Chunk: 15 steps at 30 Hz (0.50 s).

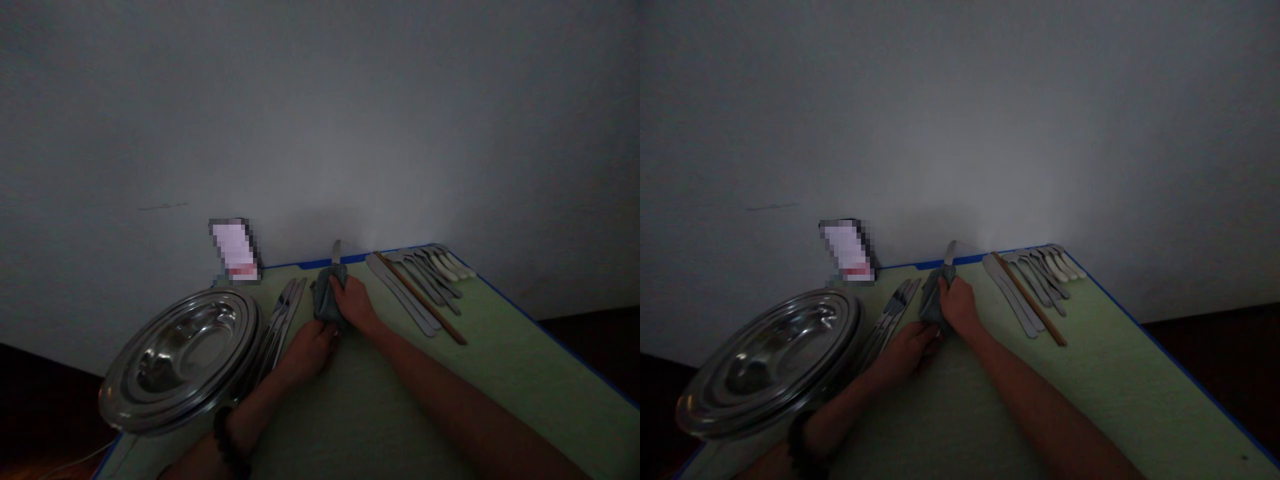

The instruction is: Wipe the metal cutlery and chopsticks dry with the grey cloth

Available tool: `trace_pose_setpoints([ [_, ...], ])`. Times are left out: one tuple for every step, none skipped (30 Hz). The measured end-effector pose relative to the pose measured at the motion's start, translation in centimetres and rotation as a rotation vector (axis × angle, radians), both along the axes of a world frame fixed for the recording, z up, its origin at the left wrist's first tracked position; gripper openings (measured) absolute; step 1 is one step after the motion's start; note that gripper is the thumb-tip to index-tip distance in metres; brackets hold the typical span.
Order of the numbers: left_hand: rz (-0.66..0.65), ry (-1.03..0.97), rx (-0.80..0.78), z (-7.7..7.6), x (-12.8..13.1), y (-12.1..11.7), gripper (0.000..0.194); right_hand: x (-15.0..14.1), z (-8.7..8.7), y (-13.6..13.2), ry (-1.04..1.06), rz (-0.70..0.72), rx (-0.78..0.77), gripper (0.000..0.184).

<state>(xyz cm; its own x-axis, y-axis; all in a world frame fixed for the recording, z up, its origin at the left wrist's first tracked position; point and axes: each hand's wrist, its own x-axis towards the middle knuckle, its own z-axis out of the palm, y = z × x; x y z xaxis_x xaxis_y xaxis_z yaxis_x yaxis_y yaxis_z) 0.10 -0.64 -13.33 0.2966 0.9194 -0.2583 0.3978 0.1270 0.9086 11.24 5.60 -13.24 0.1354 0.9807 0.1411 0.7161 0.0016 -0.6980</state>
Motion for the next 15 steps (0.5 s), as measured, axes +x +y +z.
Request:
trace_pose_setpoints([
  [-0.001, 0.005, 0.000, 0.1, 0.0, 0.0, 0.027, 0.0, 0.0, 0.4, -0.005, -0.011, -0.002, 0.039],
  [-0.002, 0.010, -0.001, 0.2, 0.0, 0.0, 0.029, 0.0, 0.0, 1.0, -0.009, -0.024, -0.003, 0.039],
  [-0.004, 0.017, -0.005, 0.2, 0.0, -0.1, 0.030, 0.0, 0.0, 1.6, -0.012, -0.039, -0.005, 0.040],
  [-0.006, 0.023, -0.010, 0.3, 0.0, -0.1, 0.030, 0.0, 0.0, 2.2, -0.014, -0.055, -0.007, 0.041],
  [-0.009, 0.030, -0.016, 0.3, 0.0, -0.1, 0.030, 0.0, 0.1, 2.8, -0.015, -0.070, -0.009, 0.042],
  [-0.010, 0.037, -0.022, 0.4, 0.0, -0.1, 0.029, 0.1, 0.1, 3.5, -0.014, -0.084, -0.009, 0.043],
  [-0.010, 0.043, -0.026, 0.4, 0.0, 0.0, 0.028, 0.1, 0.2, 4.2, -0.012, -0.095, -0.009, 0.043],
  [-0.009, 0.049, -0.028, 0.3, 0.0, 0.0, 0.028, 0.1, 0.2, 4.9, -0.009, -0.104, -0.009, 0.043],
  [-0.007, 0.054, -0.027, 0.3, 0.0, 0.0, 0.028, 0.2, 0.3, 5.5, -0.004, -0.114, -0.009, 0.043],
  [-0.006, 0.058, -0.026, 0.3, 0.0, 0.0, 0.029, 0.2, 0.3, 6.2, 0.002, -0.123, -0.009, 0.043],
  [-0.005, 0.061, -0.023, 0.3, 0.0, 0.0, 0.029, 0.2, 0.4, 6.8, 0.008, -0.133, -0.010, 0.043],
  [-0.003, 0.064, -0.021, 0.3, 0.0, 0.0, 0.030, 0.2, 0.5, 7.5, 0.014, -0.142, -0.012, 0.043],
  [0.000, 0.067, -0.019, 0.3, 0.0, 0.0, 0.030, 0.3, 0.5, 8.1, 0.021, -0.150, -0.015, 0.043],
  [0.003, 0.069, -0.017, 0.4, 0.0, 0.0, 0.030, 0.3, 0.6, 8.6, 0.029, -0.157, -0.018, 0.042],
  [0.007, 0.071, -0.017, 0.4, 0.0, 0.0, 0.030, 0.3, 0.7, 9.1, 0.036, -0.163, -0.022, 0.042],
])
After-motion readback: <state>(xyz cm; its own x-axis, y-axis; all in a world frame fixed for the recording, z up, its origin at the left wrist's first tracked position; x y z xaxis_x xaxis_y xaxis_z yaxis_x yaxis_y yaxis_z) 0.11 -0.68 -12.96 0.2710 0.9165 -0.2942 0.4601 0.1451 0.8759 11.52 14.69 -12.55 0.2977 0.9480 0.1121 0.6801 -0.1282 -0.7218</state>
